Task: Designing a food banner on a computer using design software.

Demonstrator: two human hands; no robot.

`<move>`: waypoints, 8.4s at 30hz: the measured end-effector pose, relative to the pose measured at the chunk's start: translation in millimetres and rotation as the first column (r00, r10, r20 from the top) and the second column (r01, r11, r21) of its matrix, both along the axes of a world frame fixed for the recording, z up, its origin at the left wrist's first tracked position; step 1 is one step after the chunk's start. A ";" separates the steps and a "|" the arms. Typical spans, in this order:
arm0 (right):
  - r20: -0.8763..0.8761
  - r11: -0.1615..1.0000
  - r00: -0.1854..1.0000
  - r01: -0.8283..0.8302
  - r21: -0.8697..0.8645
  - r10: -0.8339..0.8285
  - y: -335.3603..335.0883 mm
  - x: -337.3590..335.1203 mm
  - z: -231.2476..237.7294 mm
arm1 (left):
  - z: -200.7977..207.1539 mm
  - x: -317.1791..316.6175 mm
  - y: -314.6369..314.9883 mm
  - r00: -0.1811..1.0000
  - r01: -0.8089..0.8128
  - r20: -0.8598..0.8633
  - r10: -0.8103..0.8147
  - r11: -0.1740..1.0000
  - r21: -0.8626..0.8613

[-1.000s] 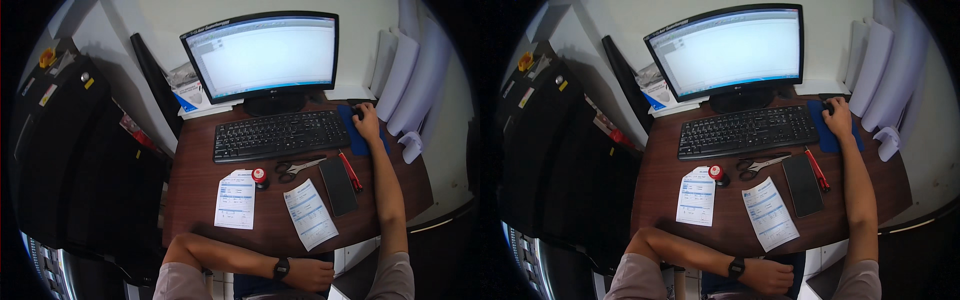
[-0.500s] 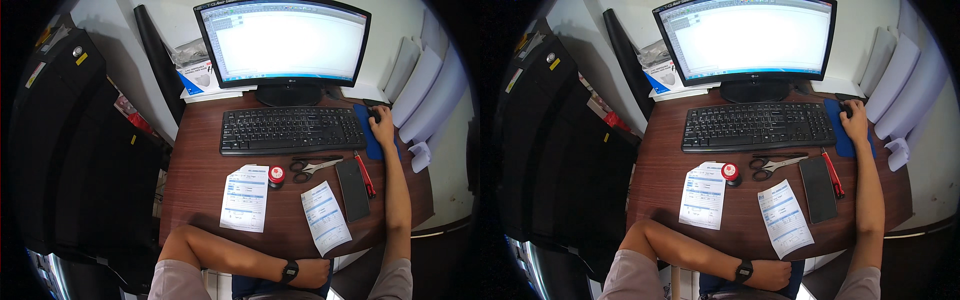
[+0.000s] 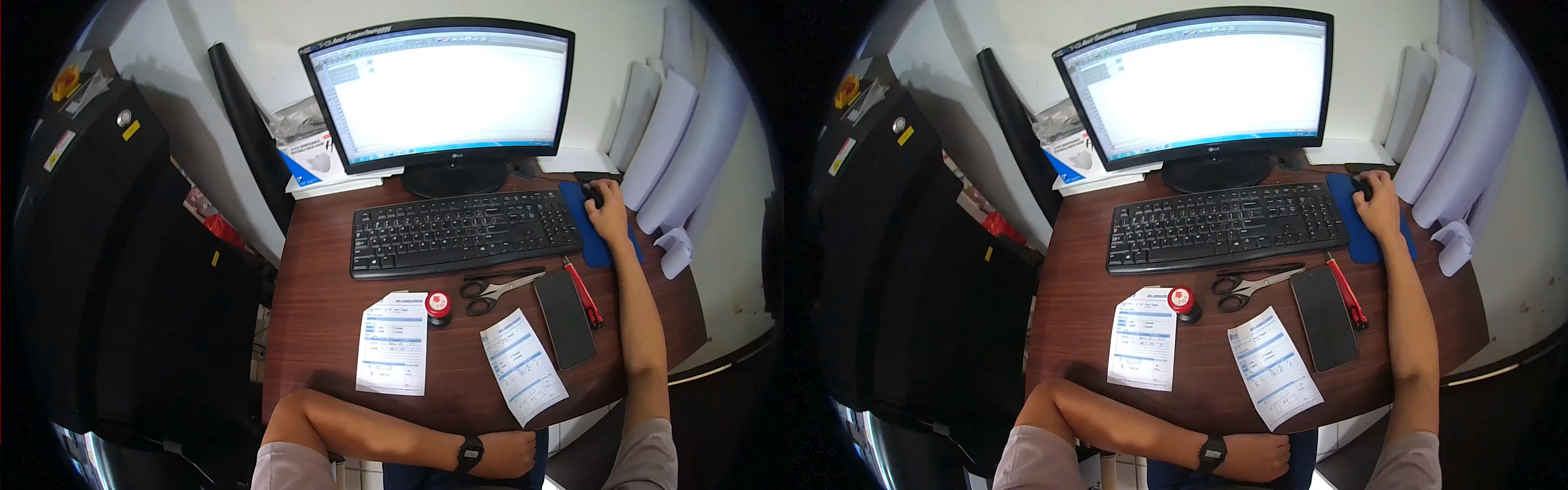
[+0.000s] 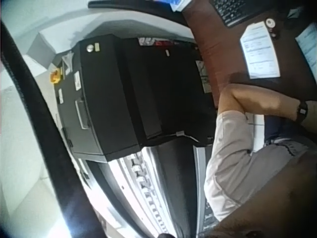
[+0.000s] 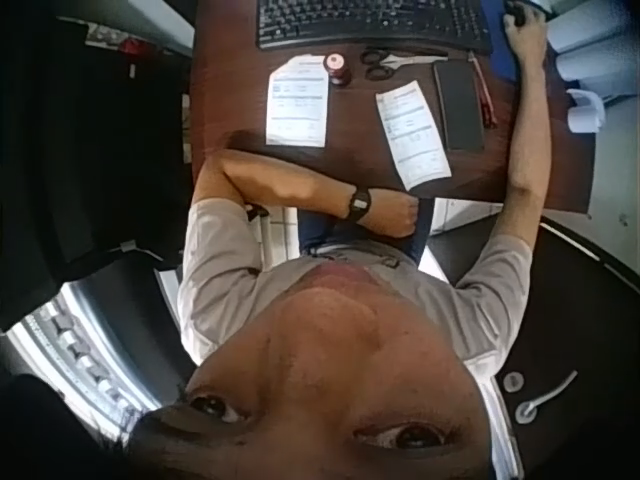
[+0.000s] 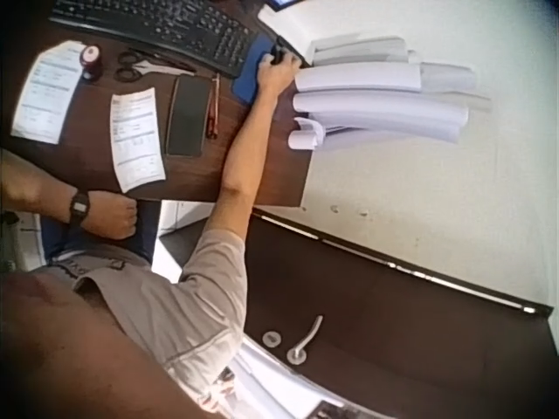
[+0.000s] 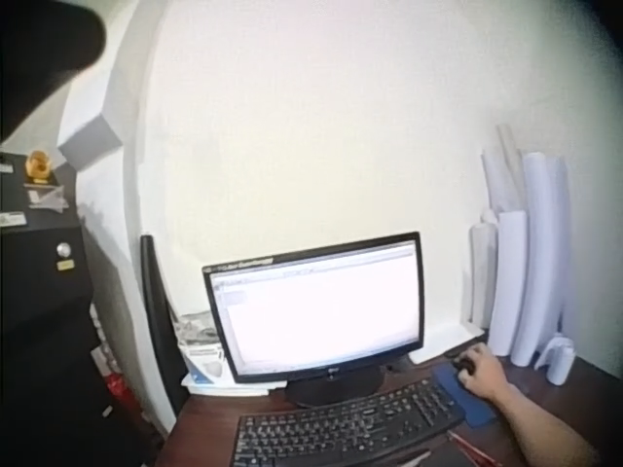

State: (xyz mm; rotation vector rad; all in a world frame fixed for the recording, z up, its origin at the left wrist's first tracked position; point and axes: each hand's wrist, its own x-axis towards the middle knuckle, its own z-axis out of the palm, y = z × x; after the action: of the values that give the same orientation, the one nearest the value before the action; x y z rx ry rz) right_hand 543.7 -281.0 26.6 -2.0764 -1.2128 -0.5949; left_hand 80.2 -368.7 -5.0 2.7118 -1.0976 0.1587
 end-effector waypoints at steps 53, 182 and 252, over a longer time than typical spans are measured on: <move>-0.075 0.997 0.995 0.063 -0.034 -0.065 -1.2 -8.8 4.6 | 39.9 1.9 13.0 0.997 0.042 -0.061 -0.040 0.999 0.023; 0.004 0.993 0.993 0.117 0.009 -0.117 1.6 3.5 -9.9 | 17.9 1.5 6.9 0.981 0.023 -0.193 -0.011 0.998 0.062; -0.017 0.994 0.994 0.107 0.011 -0.107 0.3 6.2 -9.2 | 46.9 -30.3 262.6 -0.081 -0.882 0.192 0.978 0.019 -0.471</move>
State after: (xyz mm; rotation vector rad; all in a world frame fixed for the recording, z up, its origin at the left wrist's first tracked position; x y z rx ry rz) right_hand 549.9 -280.7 17.4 -2.1430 -1.0913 -0.6309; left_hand 49.9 -106.1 41.9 2.6217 1.1313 1.1426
